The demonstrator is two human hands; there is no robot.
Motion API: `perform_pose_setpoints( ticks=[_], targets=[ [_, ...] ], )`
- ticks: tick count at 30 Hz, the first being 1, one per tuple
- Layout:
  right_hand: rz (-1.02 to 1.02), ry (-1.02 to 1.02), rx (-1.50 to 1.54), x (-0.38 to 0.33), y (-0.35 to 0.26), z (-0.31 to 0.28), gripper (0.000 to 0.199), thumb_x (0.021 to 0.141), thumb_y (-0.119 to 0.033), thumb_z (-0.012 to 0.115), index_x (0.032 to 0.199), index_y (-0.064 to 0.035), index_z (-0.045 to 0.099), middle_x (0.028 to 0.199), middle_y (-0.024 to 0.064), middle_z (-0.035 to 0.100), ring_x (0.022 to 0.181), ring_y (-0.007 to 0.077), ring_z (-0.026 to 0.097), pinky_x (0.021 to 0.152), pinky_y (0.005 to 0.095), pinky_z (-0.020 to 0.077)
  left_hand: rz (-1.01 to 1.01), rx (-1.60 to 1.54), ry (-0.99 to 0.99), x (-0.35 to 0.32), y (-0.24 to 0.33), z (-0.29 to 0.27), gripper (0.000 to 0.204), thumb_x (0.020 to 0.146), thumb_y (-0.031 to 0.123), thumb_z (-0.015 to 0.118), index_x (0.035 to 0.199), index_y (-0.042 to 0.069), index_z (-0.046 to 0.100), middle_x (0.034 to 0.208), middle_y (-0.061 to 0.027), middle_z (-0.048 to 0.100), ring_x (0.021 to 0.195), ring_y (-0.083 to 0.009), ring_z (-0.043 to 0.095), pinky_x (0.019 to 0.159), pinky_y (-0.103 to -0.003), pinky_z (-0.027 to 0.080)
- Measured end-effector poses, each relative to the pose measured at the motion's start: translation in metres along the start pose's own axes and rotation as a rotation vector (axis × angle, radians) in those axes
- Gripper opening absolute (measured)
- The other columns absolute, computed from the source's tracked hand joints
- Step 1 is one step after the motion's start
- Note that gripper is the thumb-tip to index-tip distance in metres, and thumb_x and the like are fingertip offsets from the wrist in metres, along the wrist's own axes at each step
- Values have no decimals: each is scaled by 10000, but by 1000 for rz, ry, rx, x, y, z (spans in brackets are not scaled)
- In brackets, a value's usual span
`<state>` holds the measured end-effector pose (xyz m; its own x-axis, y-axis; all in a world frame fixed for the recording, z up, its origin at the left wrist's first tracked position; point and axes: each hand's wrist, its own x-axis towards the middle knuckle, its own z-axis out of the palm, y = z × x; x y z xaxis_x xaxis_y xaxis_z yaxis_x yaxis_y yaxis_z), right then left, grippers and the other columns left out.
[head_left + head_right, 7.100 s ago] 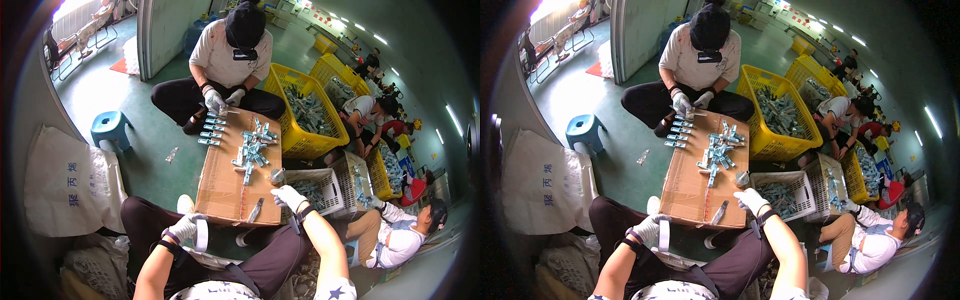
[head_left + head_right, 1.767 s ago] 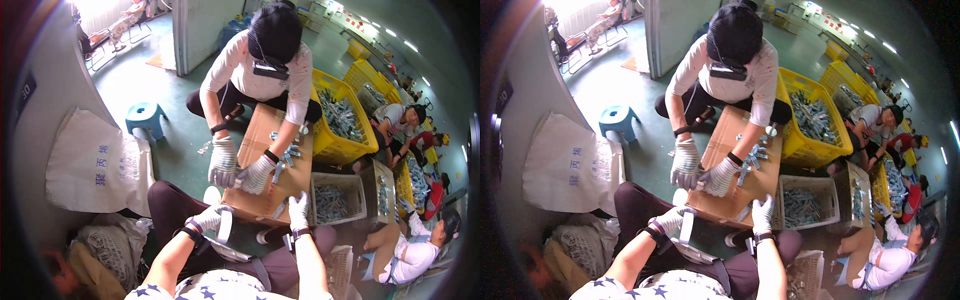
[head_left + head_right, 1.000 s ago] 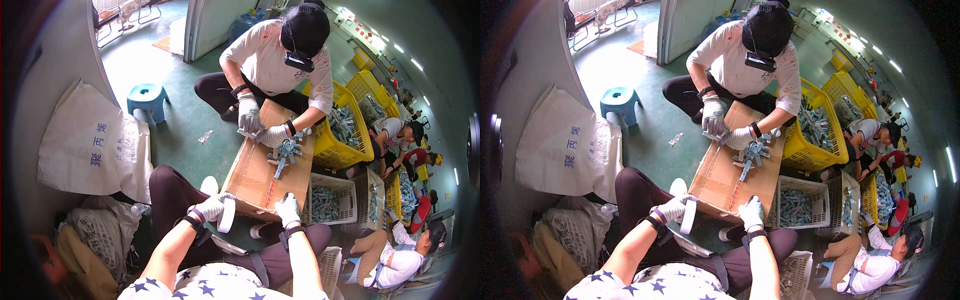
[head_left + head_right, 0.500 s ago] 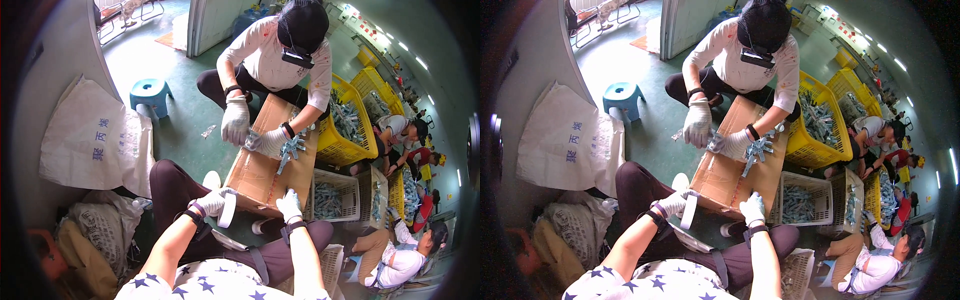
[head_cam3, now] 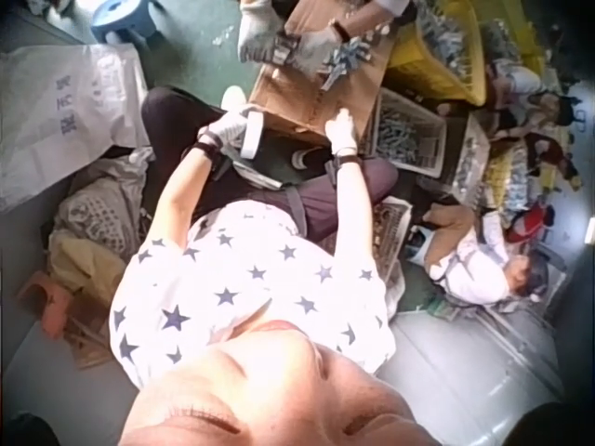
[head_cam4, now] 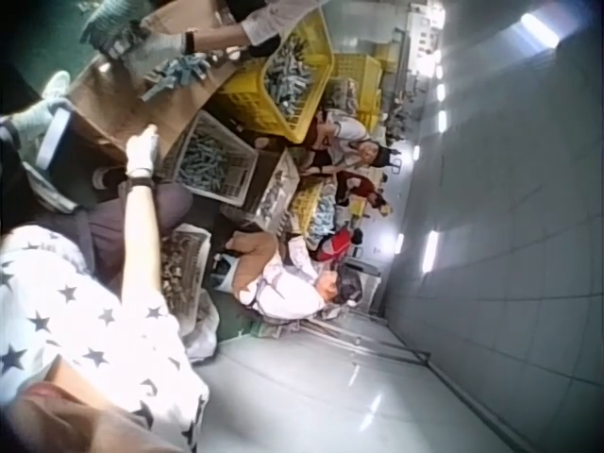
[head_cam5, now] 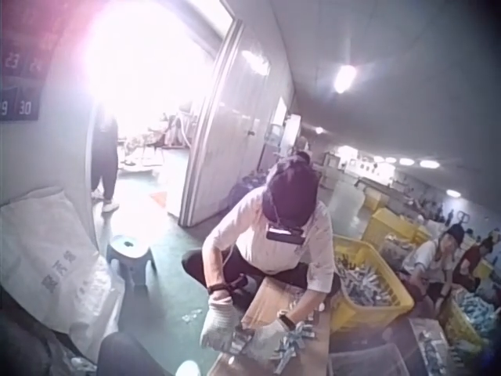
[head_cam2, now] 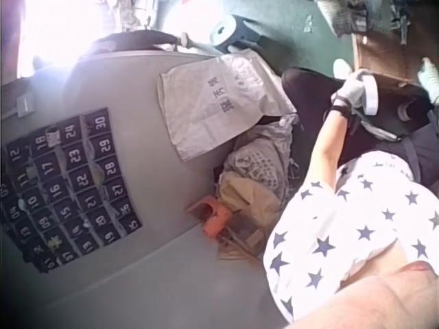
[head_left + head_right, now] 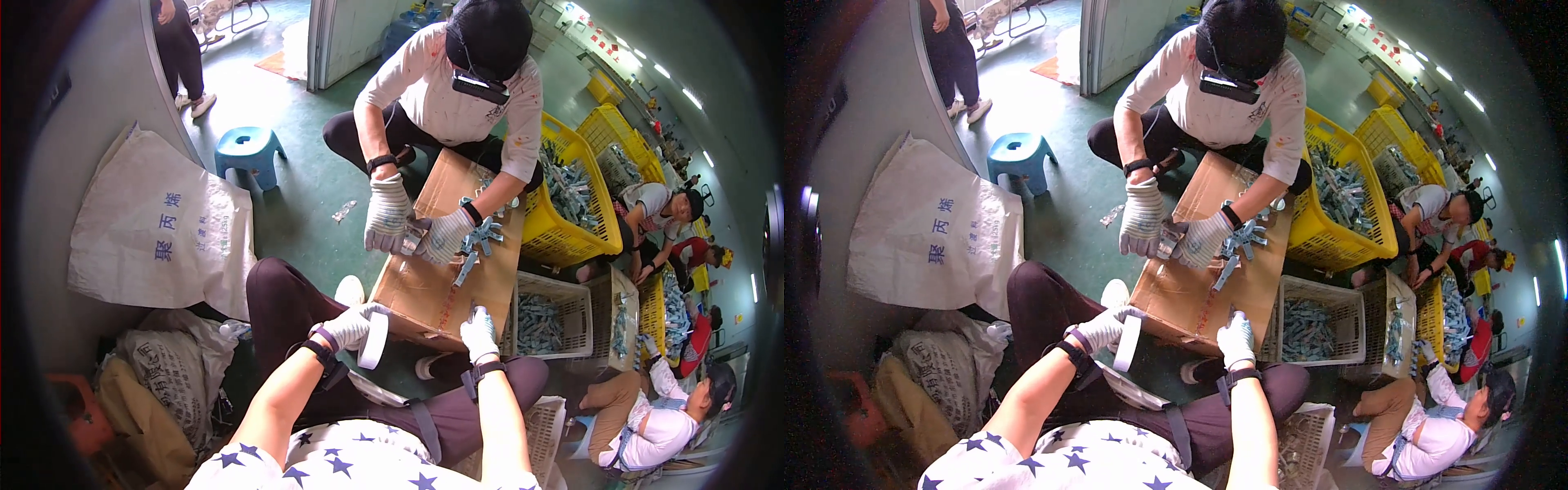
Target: Sorting and assembling small metal hardware components into sets on a cardboard box.
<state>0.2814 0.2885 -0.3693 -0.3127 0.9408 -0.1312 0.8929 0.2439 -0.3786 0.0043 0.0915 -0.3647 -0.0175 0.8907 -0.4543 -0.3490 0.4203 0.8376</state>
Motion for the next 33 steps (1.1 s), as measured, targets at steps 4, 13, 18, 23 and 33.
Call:
perform_pose_setpoints(
  ticks=[4, 13, 18, 23, 33],
  targets=[
    [-9, 16, -1, -3, -4, 0, 340, 791, -88, 585, 1107, 19, 519, 1064, 309, 610, 1005, 483, 599, 874, 527, 499, -19, -190, -14, -12, 15, 6, 496, 768, -94, 677, 1220, 96, 601, 940, 6, 587, 859, -149, 549, 757, -279, 479],
    [-18, -76, 139, 1, 2, -7, 286, 807, -119, 614, 1065, 2, 619, 964, 222, 686, 912, 362, 668, 810, 431, 518, 6, -92, -52, -6, -8, -4, 537, 741, -98, 645, 1248, 68, 583, 993, -14, 601, 938, -151, 564, 811, -286, 487],
    [-297, -61, 220, -23, -52, -20, 232, 891, -176, 608, 1065, -29, 653, 923, 184, 690, 823, 305, 668, 759, 388, 520, -44, -29, -104, -7, -8, -5, 650, 726, -9, 754, 1327, 72, 522, 1053, -24, 590, 964, -175, 582, 848, -319, 511],
    [-502, -271, 194, -44, -120, -25, 268, 938, -189, 548, 1165, -63, 612, 994, 191, 687, 917, 392, 654, 794, 443, 519, 101, 189, -123, 1, -35, -17, 404, 793, -28, 711, 1178, 41, 610, 994, 3, 631, 956, -115, 557, 857, -276, 476],
    [-761, -357, -215, -48, -155, -13, 327, 932, -236, 490, 1216, -114, 597, 983, 158, 683, 907, 342, 662, 791, 442, 529, 60, 28, -94, 6, -44, -12, 445, 769, -48, 715, 1192, 42, 610, 988, 8, 642, 934, -105, 568, 841, -278, 482]
  ],
)
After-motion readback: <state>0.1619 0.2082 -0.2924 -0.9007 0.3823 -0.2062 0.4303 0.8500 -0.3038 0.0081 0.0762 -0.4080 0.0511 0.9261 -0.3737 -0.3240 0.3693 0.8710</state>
